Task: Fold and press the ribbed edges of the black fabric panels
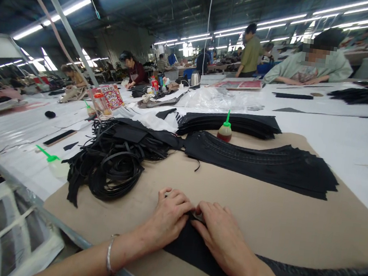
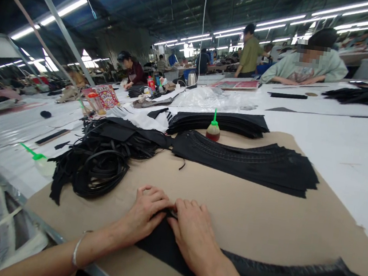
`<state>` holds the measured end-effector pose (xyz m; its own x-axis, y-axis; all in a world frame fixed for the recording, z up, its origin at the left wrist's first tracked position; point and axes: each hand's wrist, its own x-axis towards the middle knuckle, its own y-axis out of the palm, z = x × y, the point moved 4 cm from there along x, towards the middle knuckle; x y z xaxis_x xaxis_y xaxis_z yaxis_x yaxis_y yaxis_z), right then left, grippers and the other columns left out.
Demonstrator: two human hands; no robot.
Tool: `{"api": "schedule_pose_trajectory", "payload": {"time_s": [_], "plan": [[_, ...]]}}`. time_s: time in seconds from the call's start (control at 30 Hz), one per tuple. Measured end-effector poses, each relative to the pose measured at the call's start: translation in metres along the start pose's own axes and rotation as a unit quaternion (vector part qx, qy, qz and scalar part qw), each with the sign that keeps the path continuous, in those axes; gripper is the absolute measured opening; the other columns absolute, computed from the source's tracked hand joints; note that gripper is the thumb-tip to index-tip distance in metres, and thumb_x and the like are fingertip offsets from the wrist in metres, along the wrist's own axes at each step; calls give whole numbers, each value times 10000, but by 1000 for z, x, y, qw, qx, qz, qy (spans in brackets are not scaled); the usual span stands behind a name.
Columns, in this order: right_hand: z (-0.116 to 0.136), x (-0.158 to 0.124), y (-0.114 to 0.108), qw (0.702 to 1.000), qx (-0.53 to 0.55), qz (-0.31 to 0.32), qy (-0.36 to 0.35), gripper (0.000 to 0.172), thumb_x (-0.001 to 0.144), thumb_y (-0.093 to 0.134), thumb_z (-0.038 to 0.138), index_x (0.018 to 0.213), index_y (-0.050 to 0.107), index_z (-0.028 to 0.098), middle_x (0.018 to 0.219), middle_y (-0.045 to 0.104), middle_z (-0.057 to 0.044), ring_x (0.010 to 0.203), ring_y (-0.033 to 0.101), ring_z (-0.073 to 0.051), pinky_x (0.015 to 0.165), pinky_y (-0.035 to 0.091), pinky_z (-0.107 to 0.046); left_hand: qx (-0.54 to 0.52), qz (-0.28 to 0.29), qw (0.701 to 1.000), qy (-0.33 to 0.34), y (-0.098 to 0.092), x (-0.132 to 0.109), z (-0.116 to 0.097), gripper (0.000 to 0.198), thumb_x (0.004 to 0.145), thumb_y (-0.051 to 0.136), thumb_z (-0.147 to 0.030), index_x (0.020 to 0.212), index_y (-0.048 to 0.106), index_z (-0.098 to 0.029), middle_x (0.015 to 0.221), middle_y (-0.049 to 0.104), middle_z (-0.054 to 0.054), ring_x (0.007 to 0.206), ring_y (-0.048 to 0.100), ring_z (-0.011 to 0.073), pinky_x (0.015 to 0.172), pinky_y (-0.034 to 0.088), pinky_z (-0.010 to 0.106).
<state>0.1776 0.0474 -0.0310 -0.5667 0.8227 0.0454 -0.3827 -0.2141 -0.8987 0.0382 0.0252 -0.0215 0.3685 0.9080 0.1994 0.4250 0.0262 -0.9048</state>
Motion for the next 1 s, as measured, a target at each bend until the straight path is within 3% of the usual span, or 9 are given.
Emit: {"api": "schedule_pose_trajectory", "payload": {"time_s": [0.2,0.43,0.63,1.0], "plan": [[-12,-8,-12,998,30,50,32,88,789,664,188,845,601,213,842,667,-12,805,579,-217,707,328,-316,4,31,999,8,-5,8,-5,354,783,490,2,964,659,-251,992,654,-6,1042,519,186,987,209,451],[-13,-7,-10,996,67,53,38,38,760,587,171,776,604,201,806,662,-29,778,578,-200,666,322,-288,-30,99,995,8,-2,18,-19,290,735,548,-23,896,684,-223,904,659,-6,965,548,180,911,328,374],[-16,-15,-10,993,93,49,50,123,755,529,116,811,586,208,840,655,-14,802,571,-185,692,341,-279,-56,92,994,14,4,20,-15,308,747,533,12,877,717,-197,868,642,20,931,549,176,816,422,279],[-17,-26,-8,992,112,48,40,133,835,552,94,893,601,203,909,604,-19,846,569,-191,756,397,-304,-39,95,992,67,10,16,-14,327,855,486,-26,948,732,-222,841,629,20,857,574,162,761,446,253]]}}
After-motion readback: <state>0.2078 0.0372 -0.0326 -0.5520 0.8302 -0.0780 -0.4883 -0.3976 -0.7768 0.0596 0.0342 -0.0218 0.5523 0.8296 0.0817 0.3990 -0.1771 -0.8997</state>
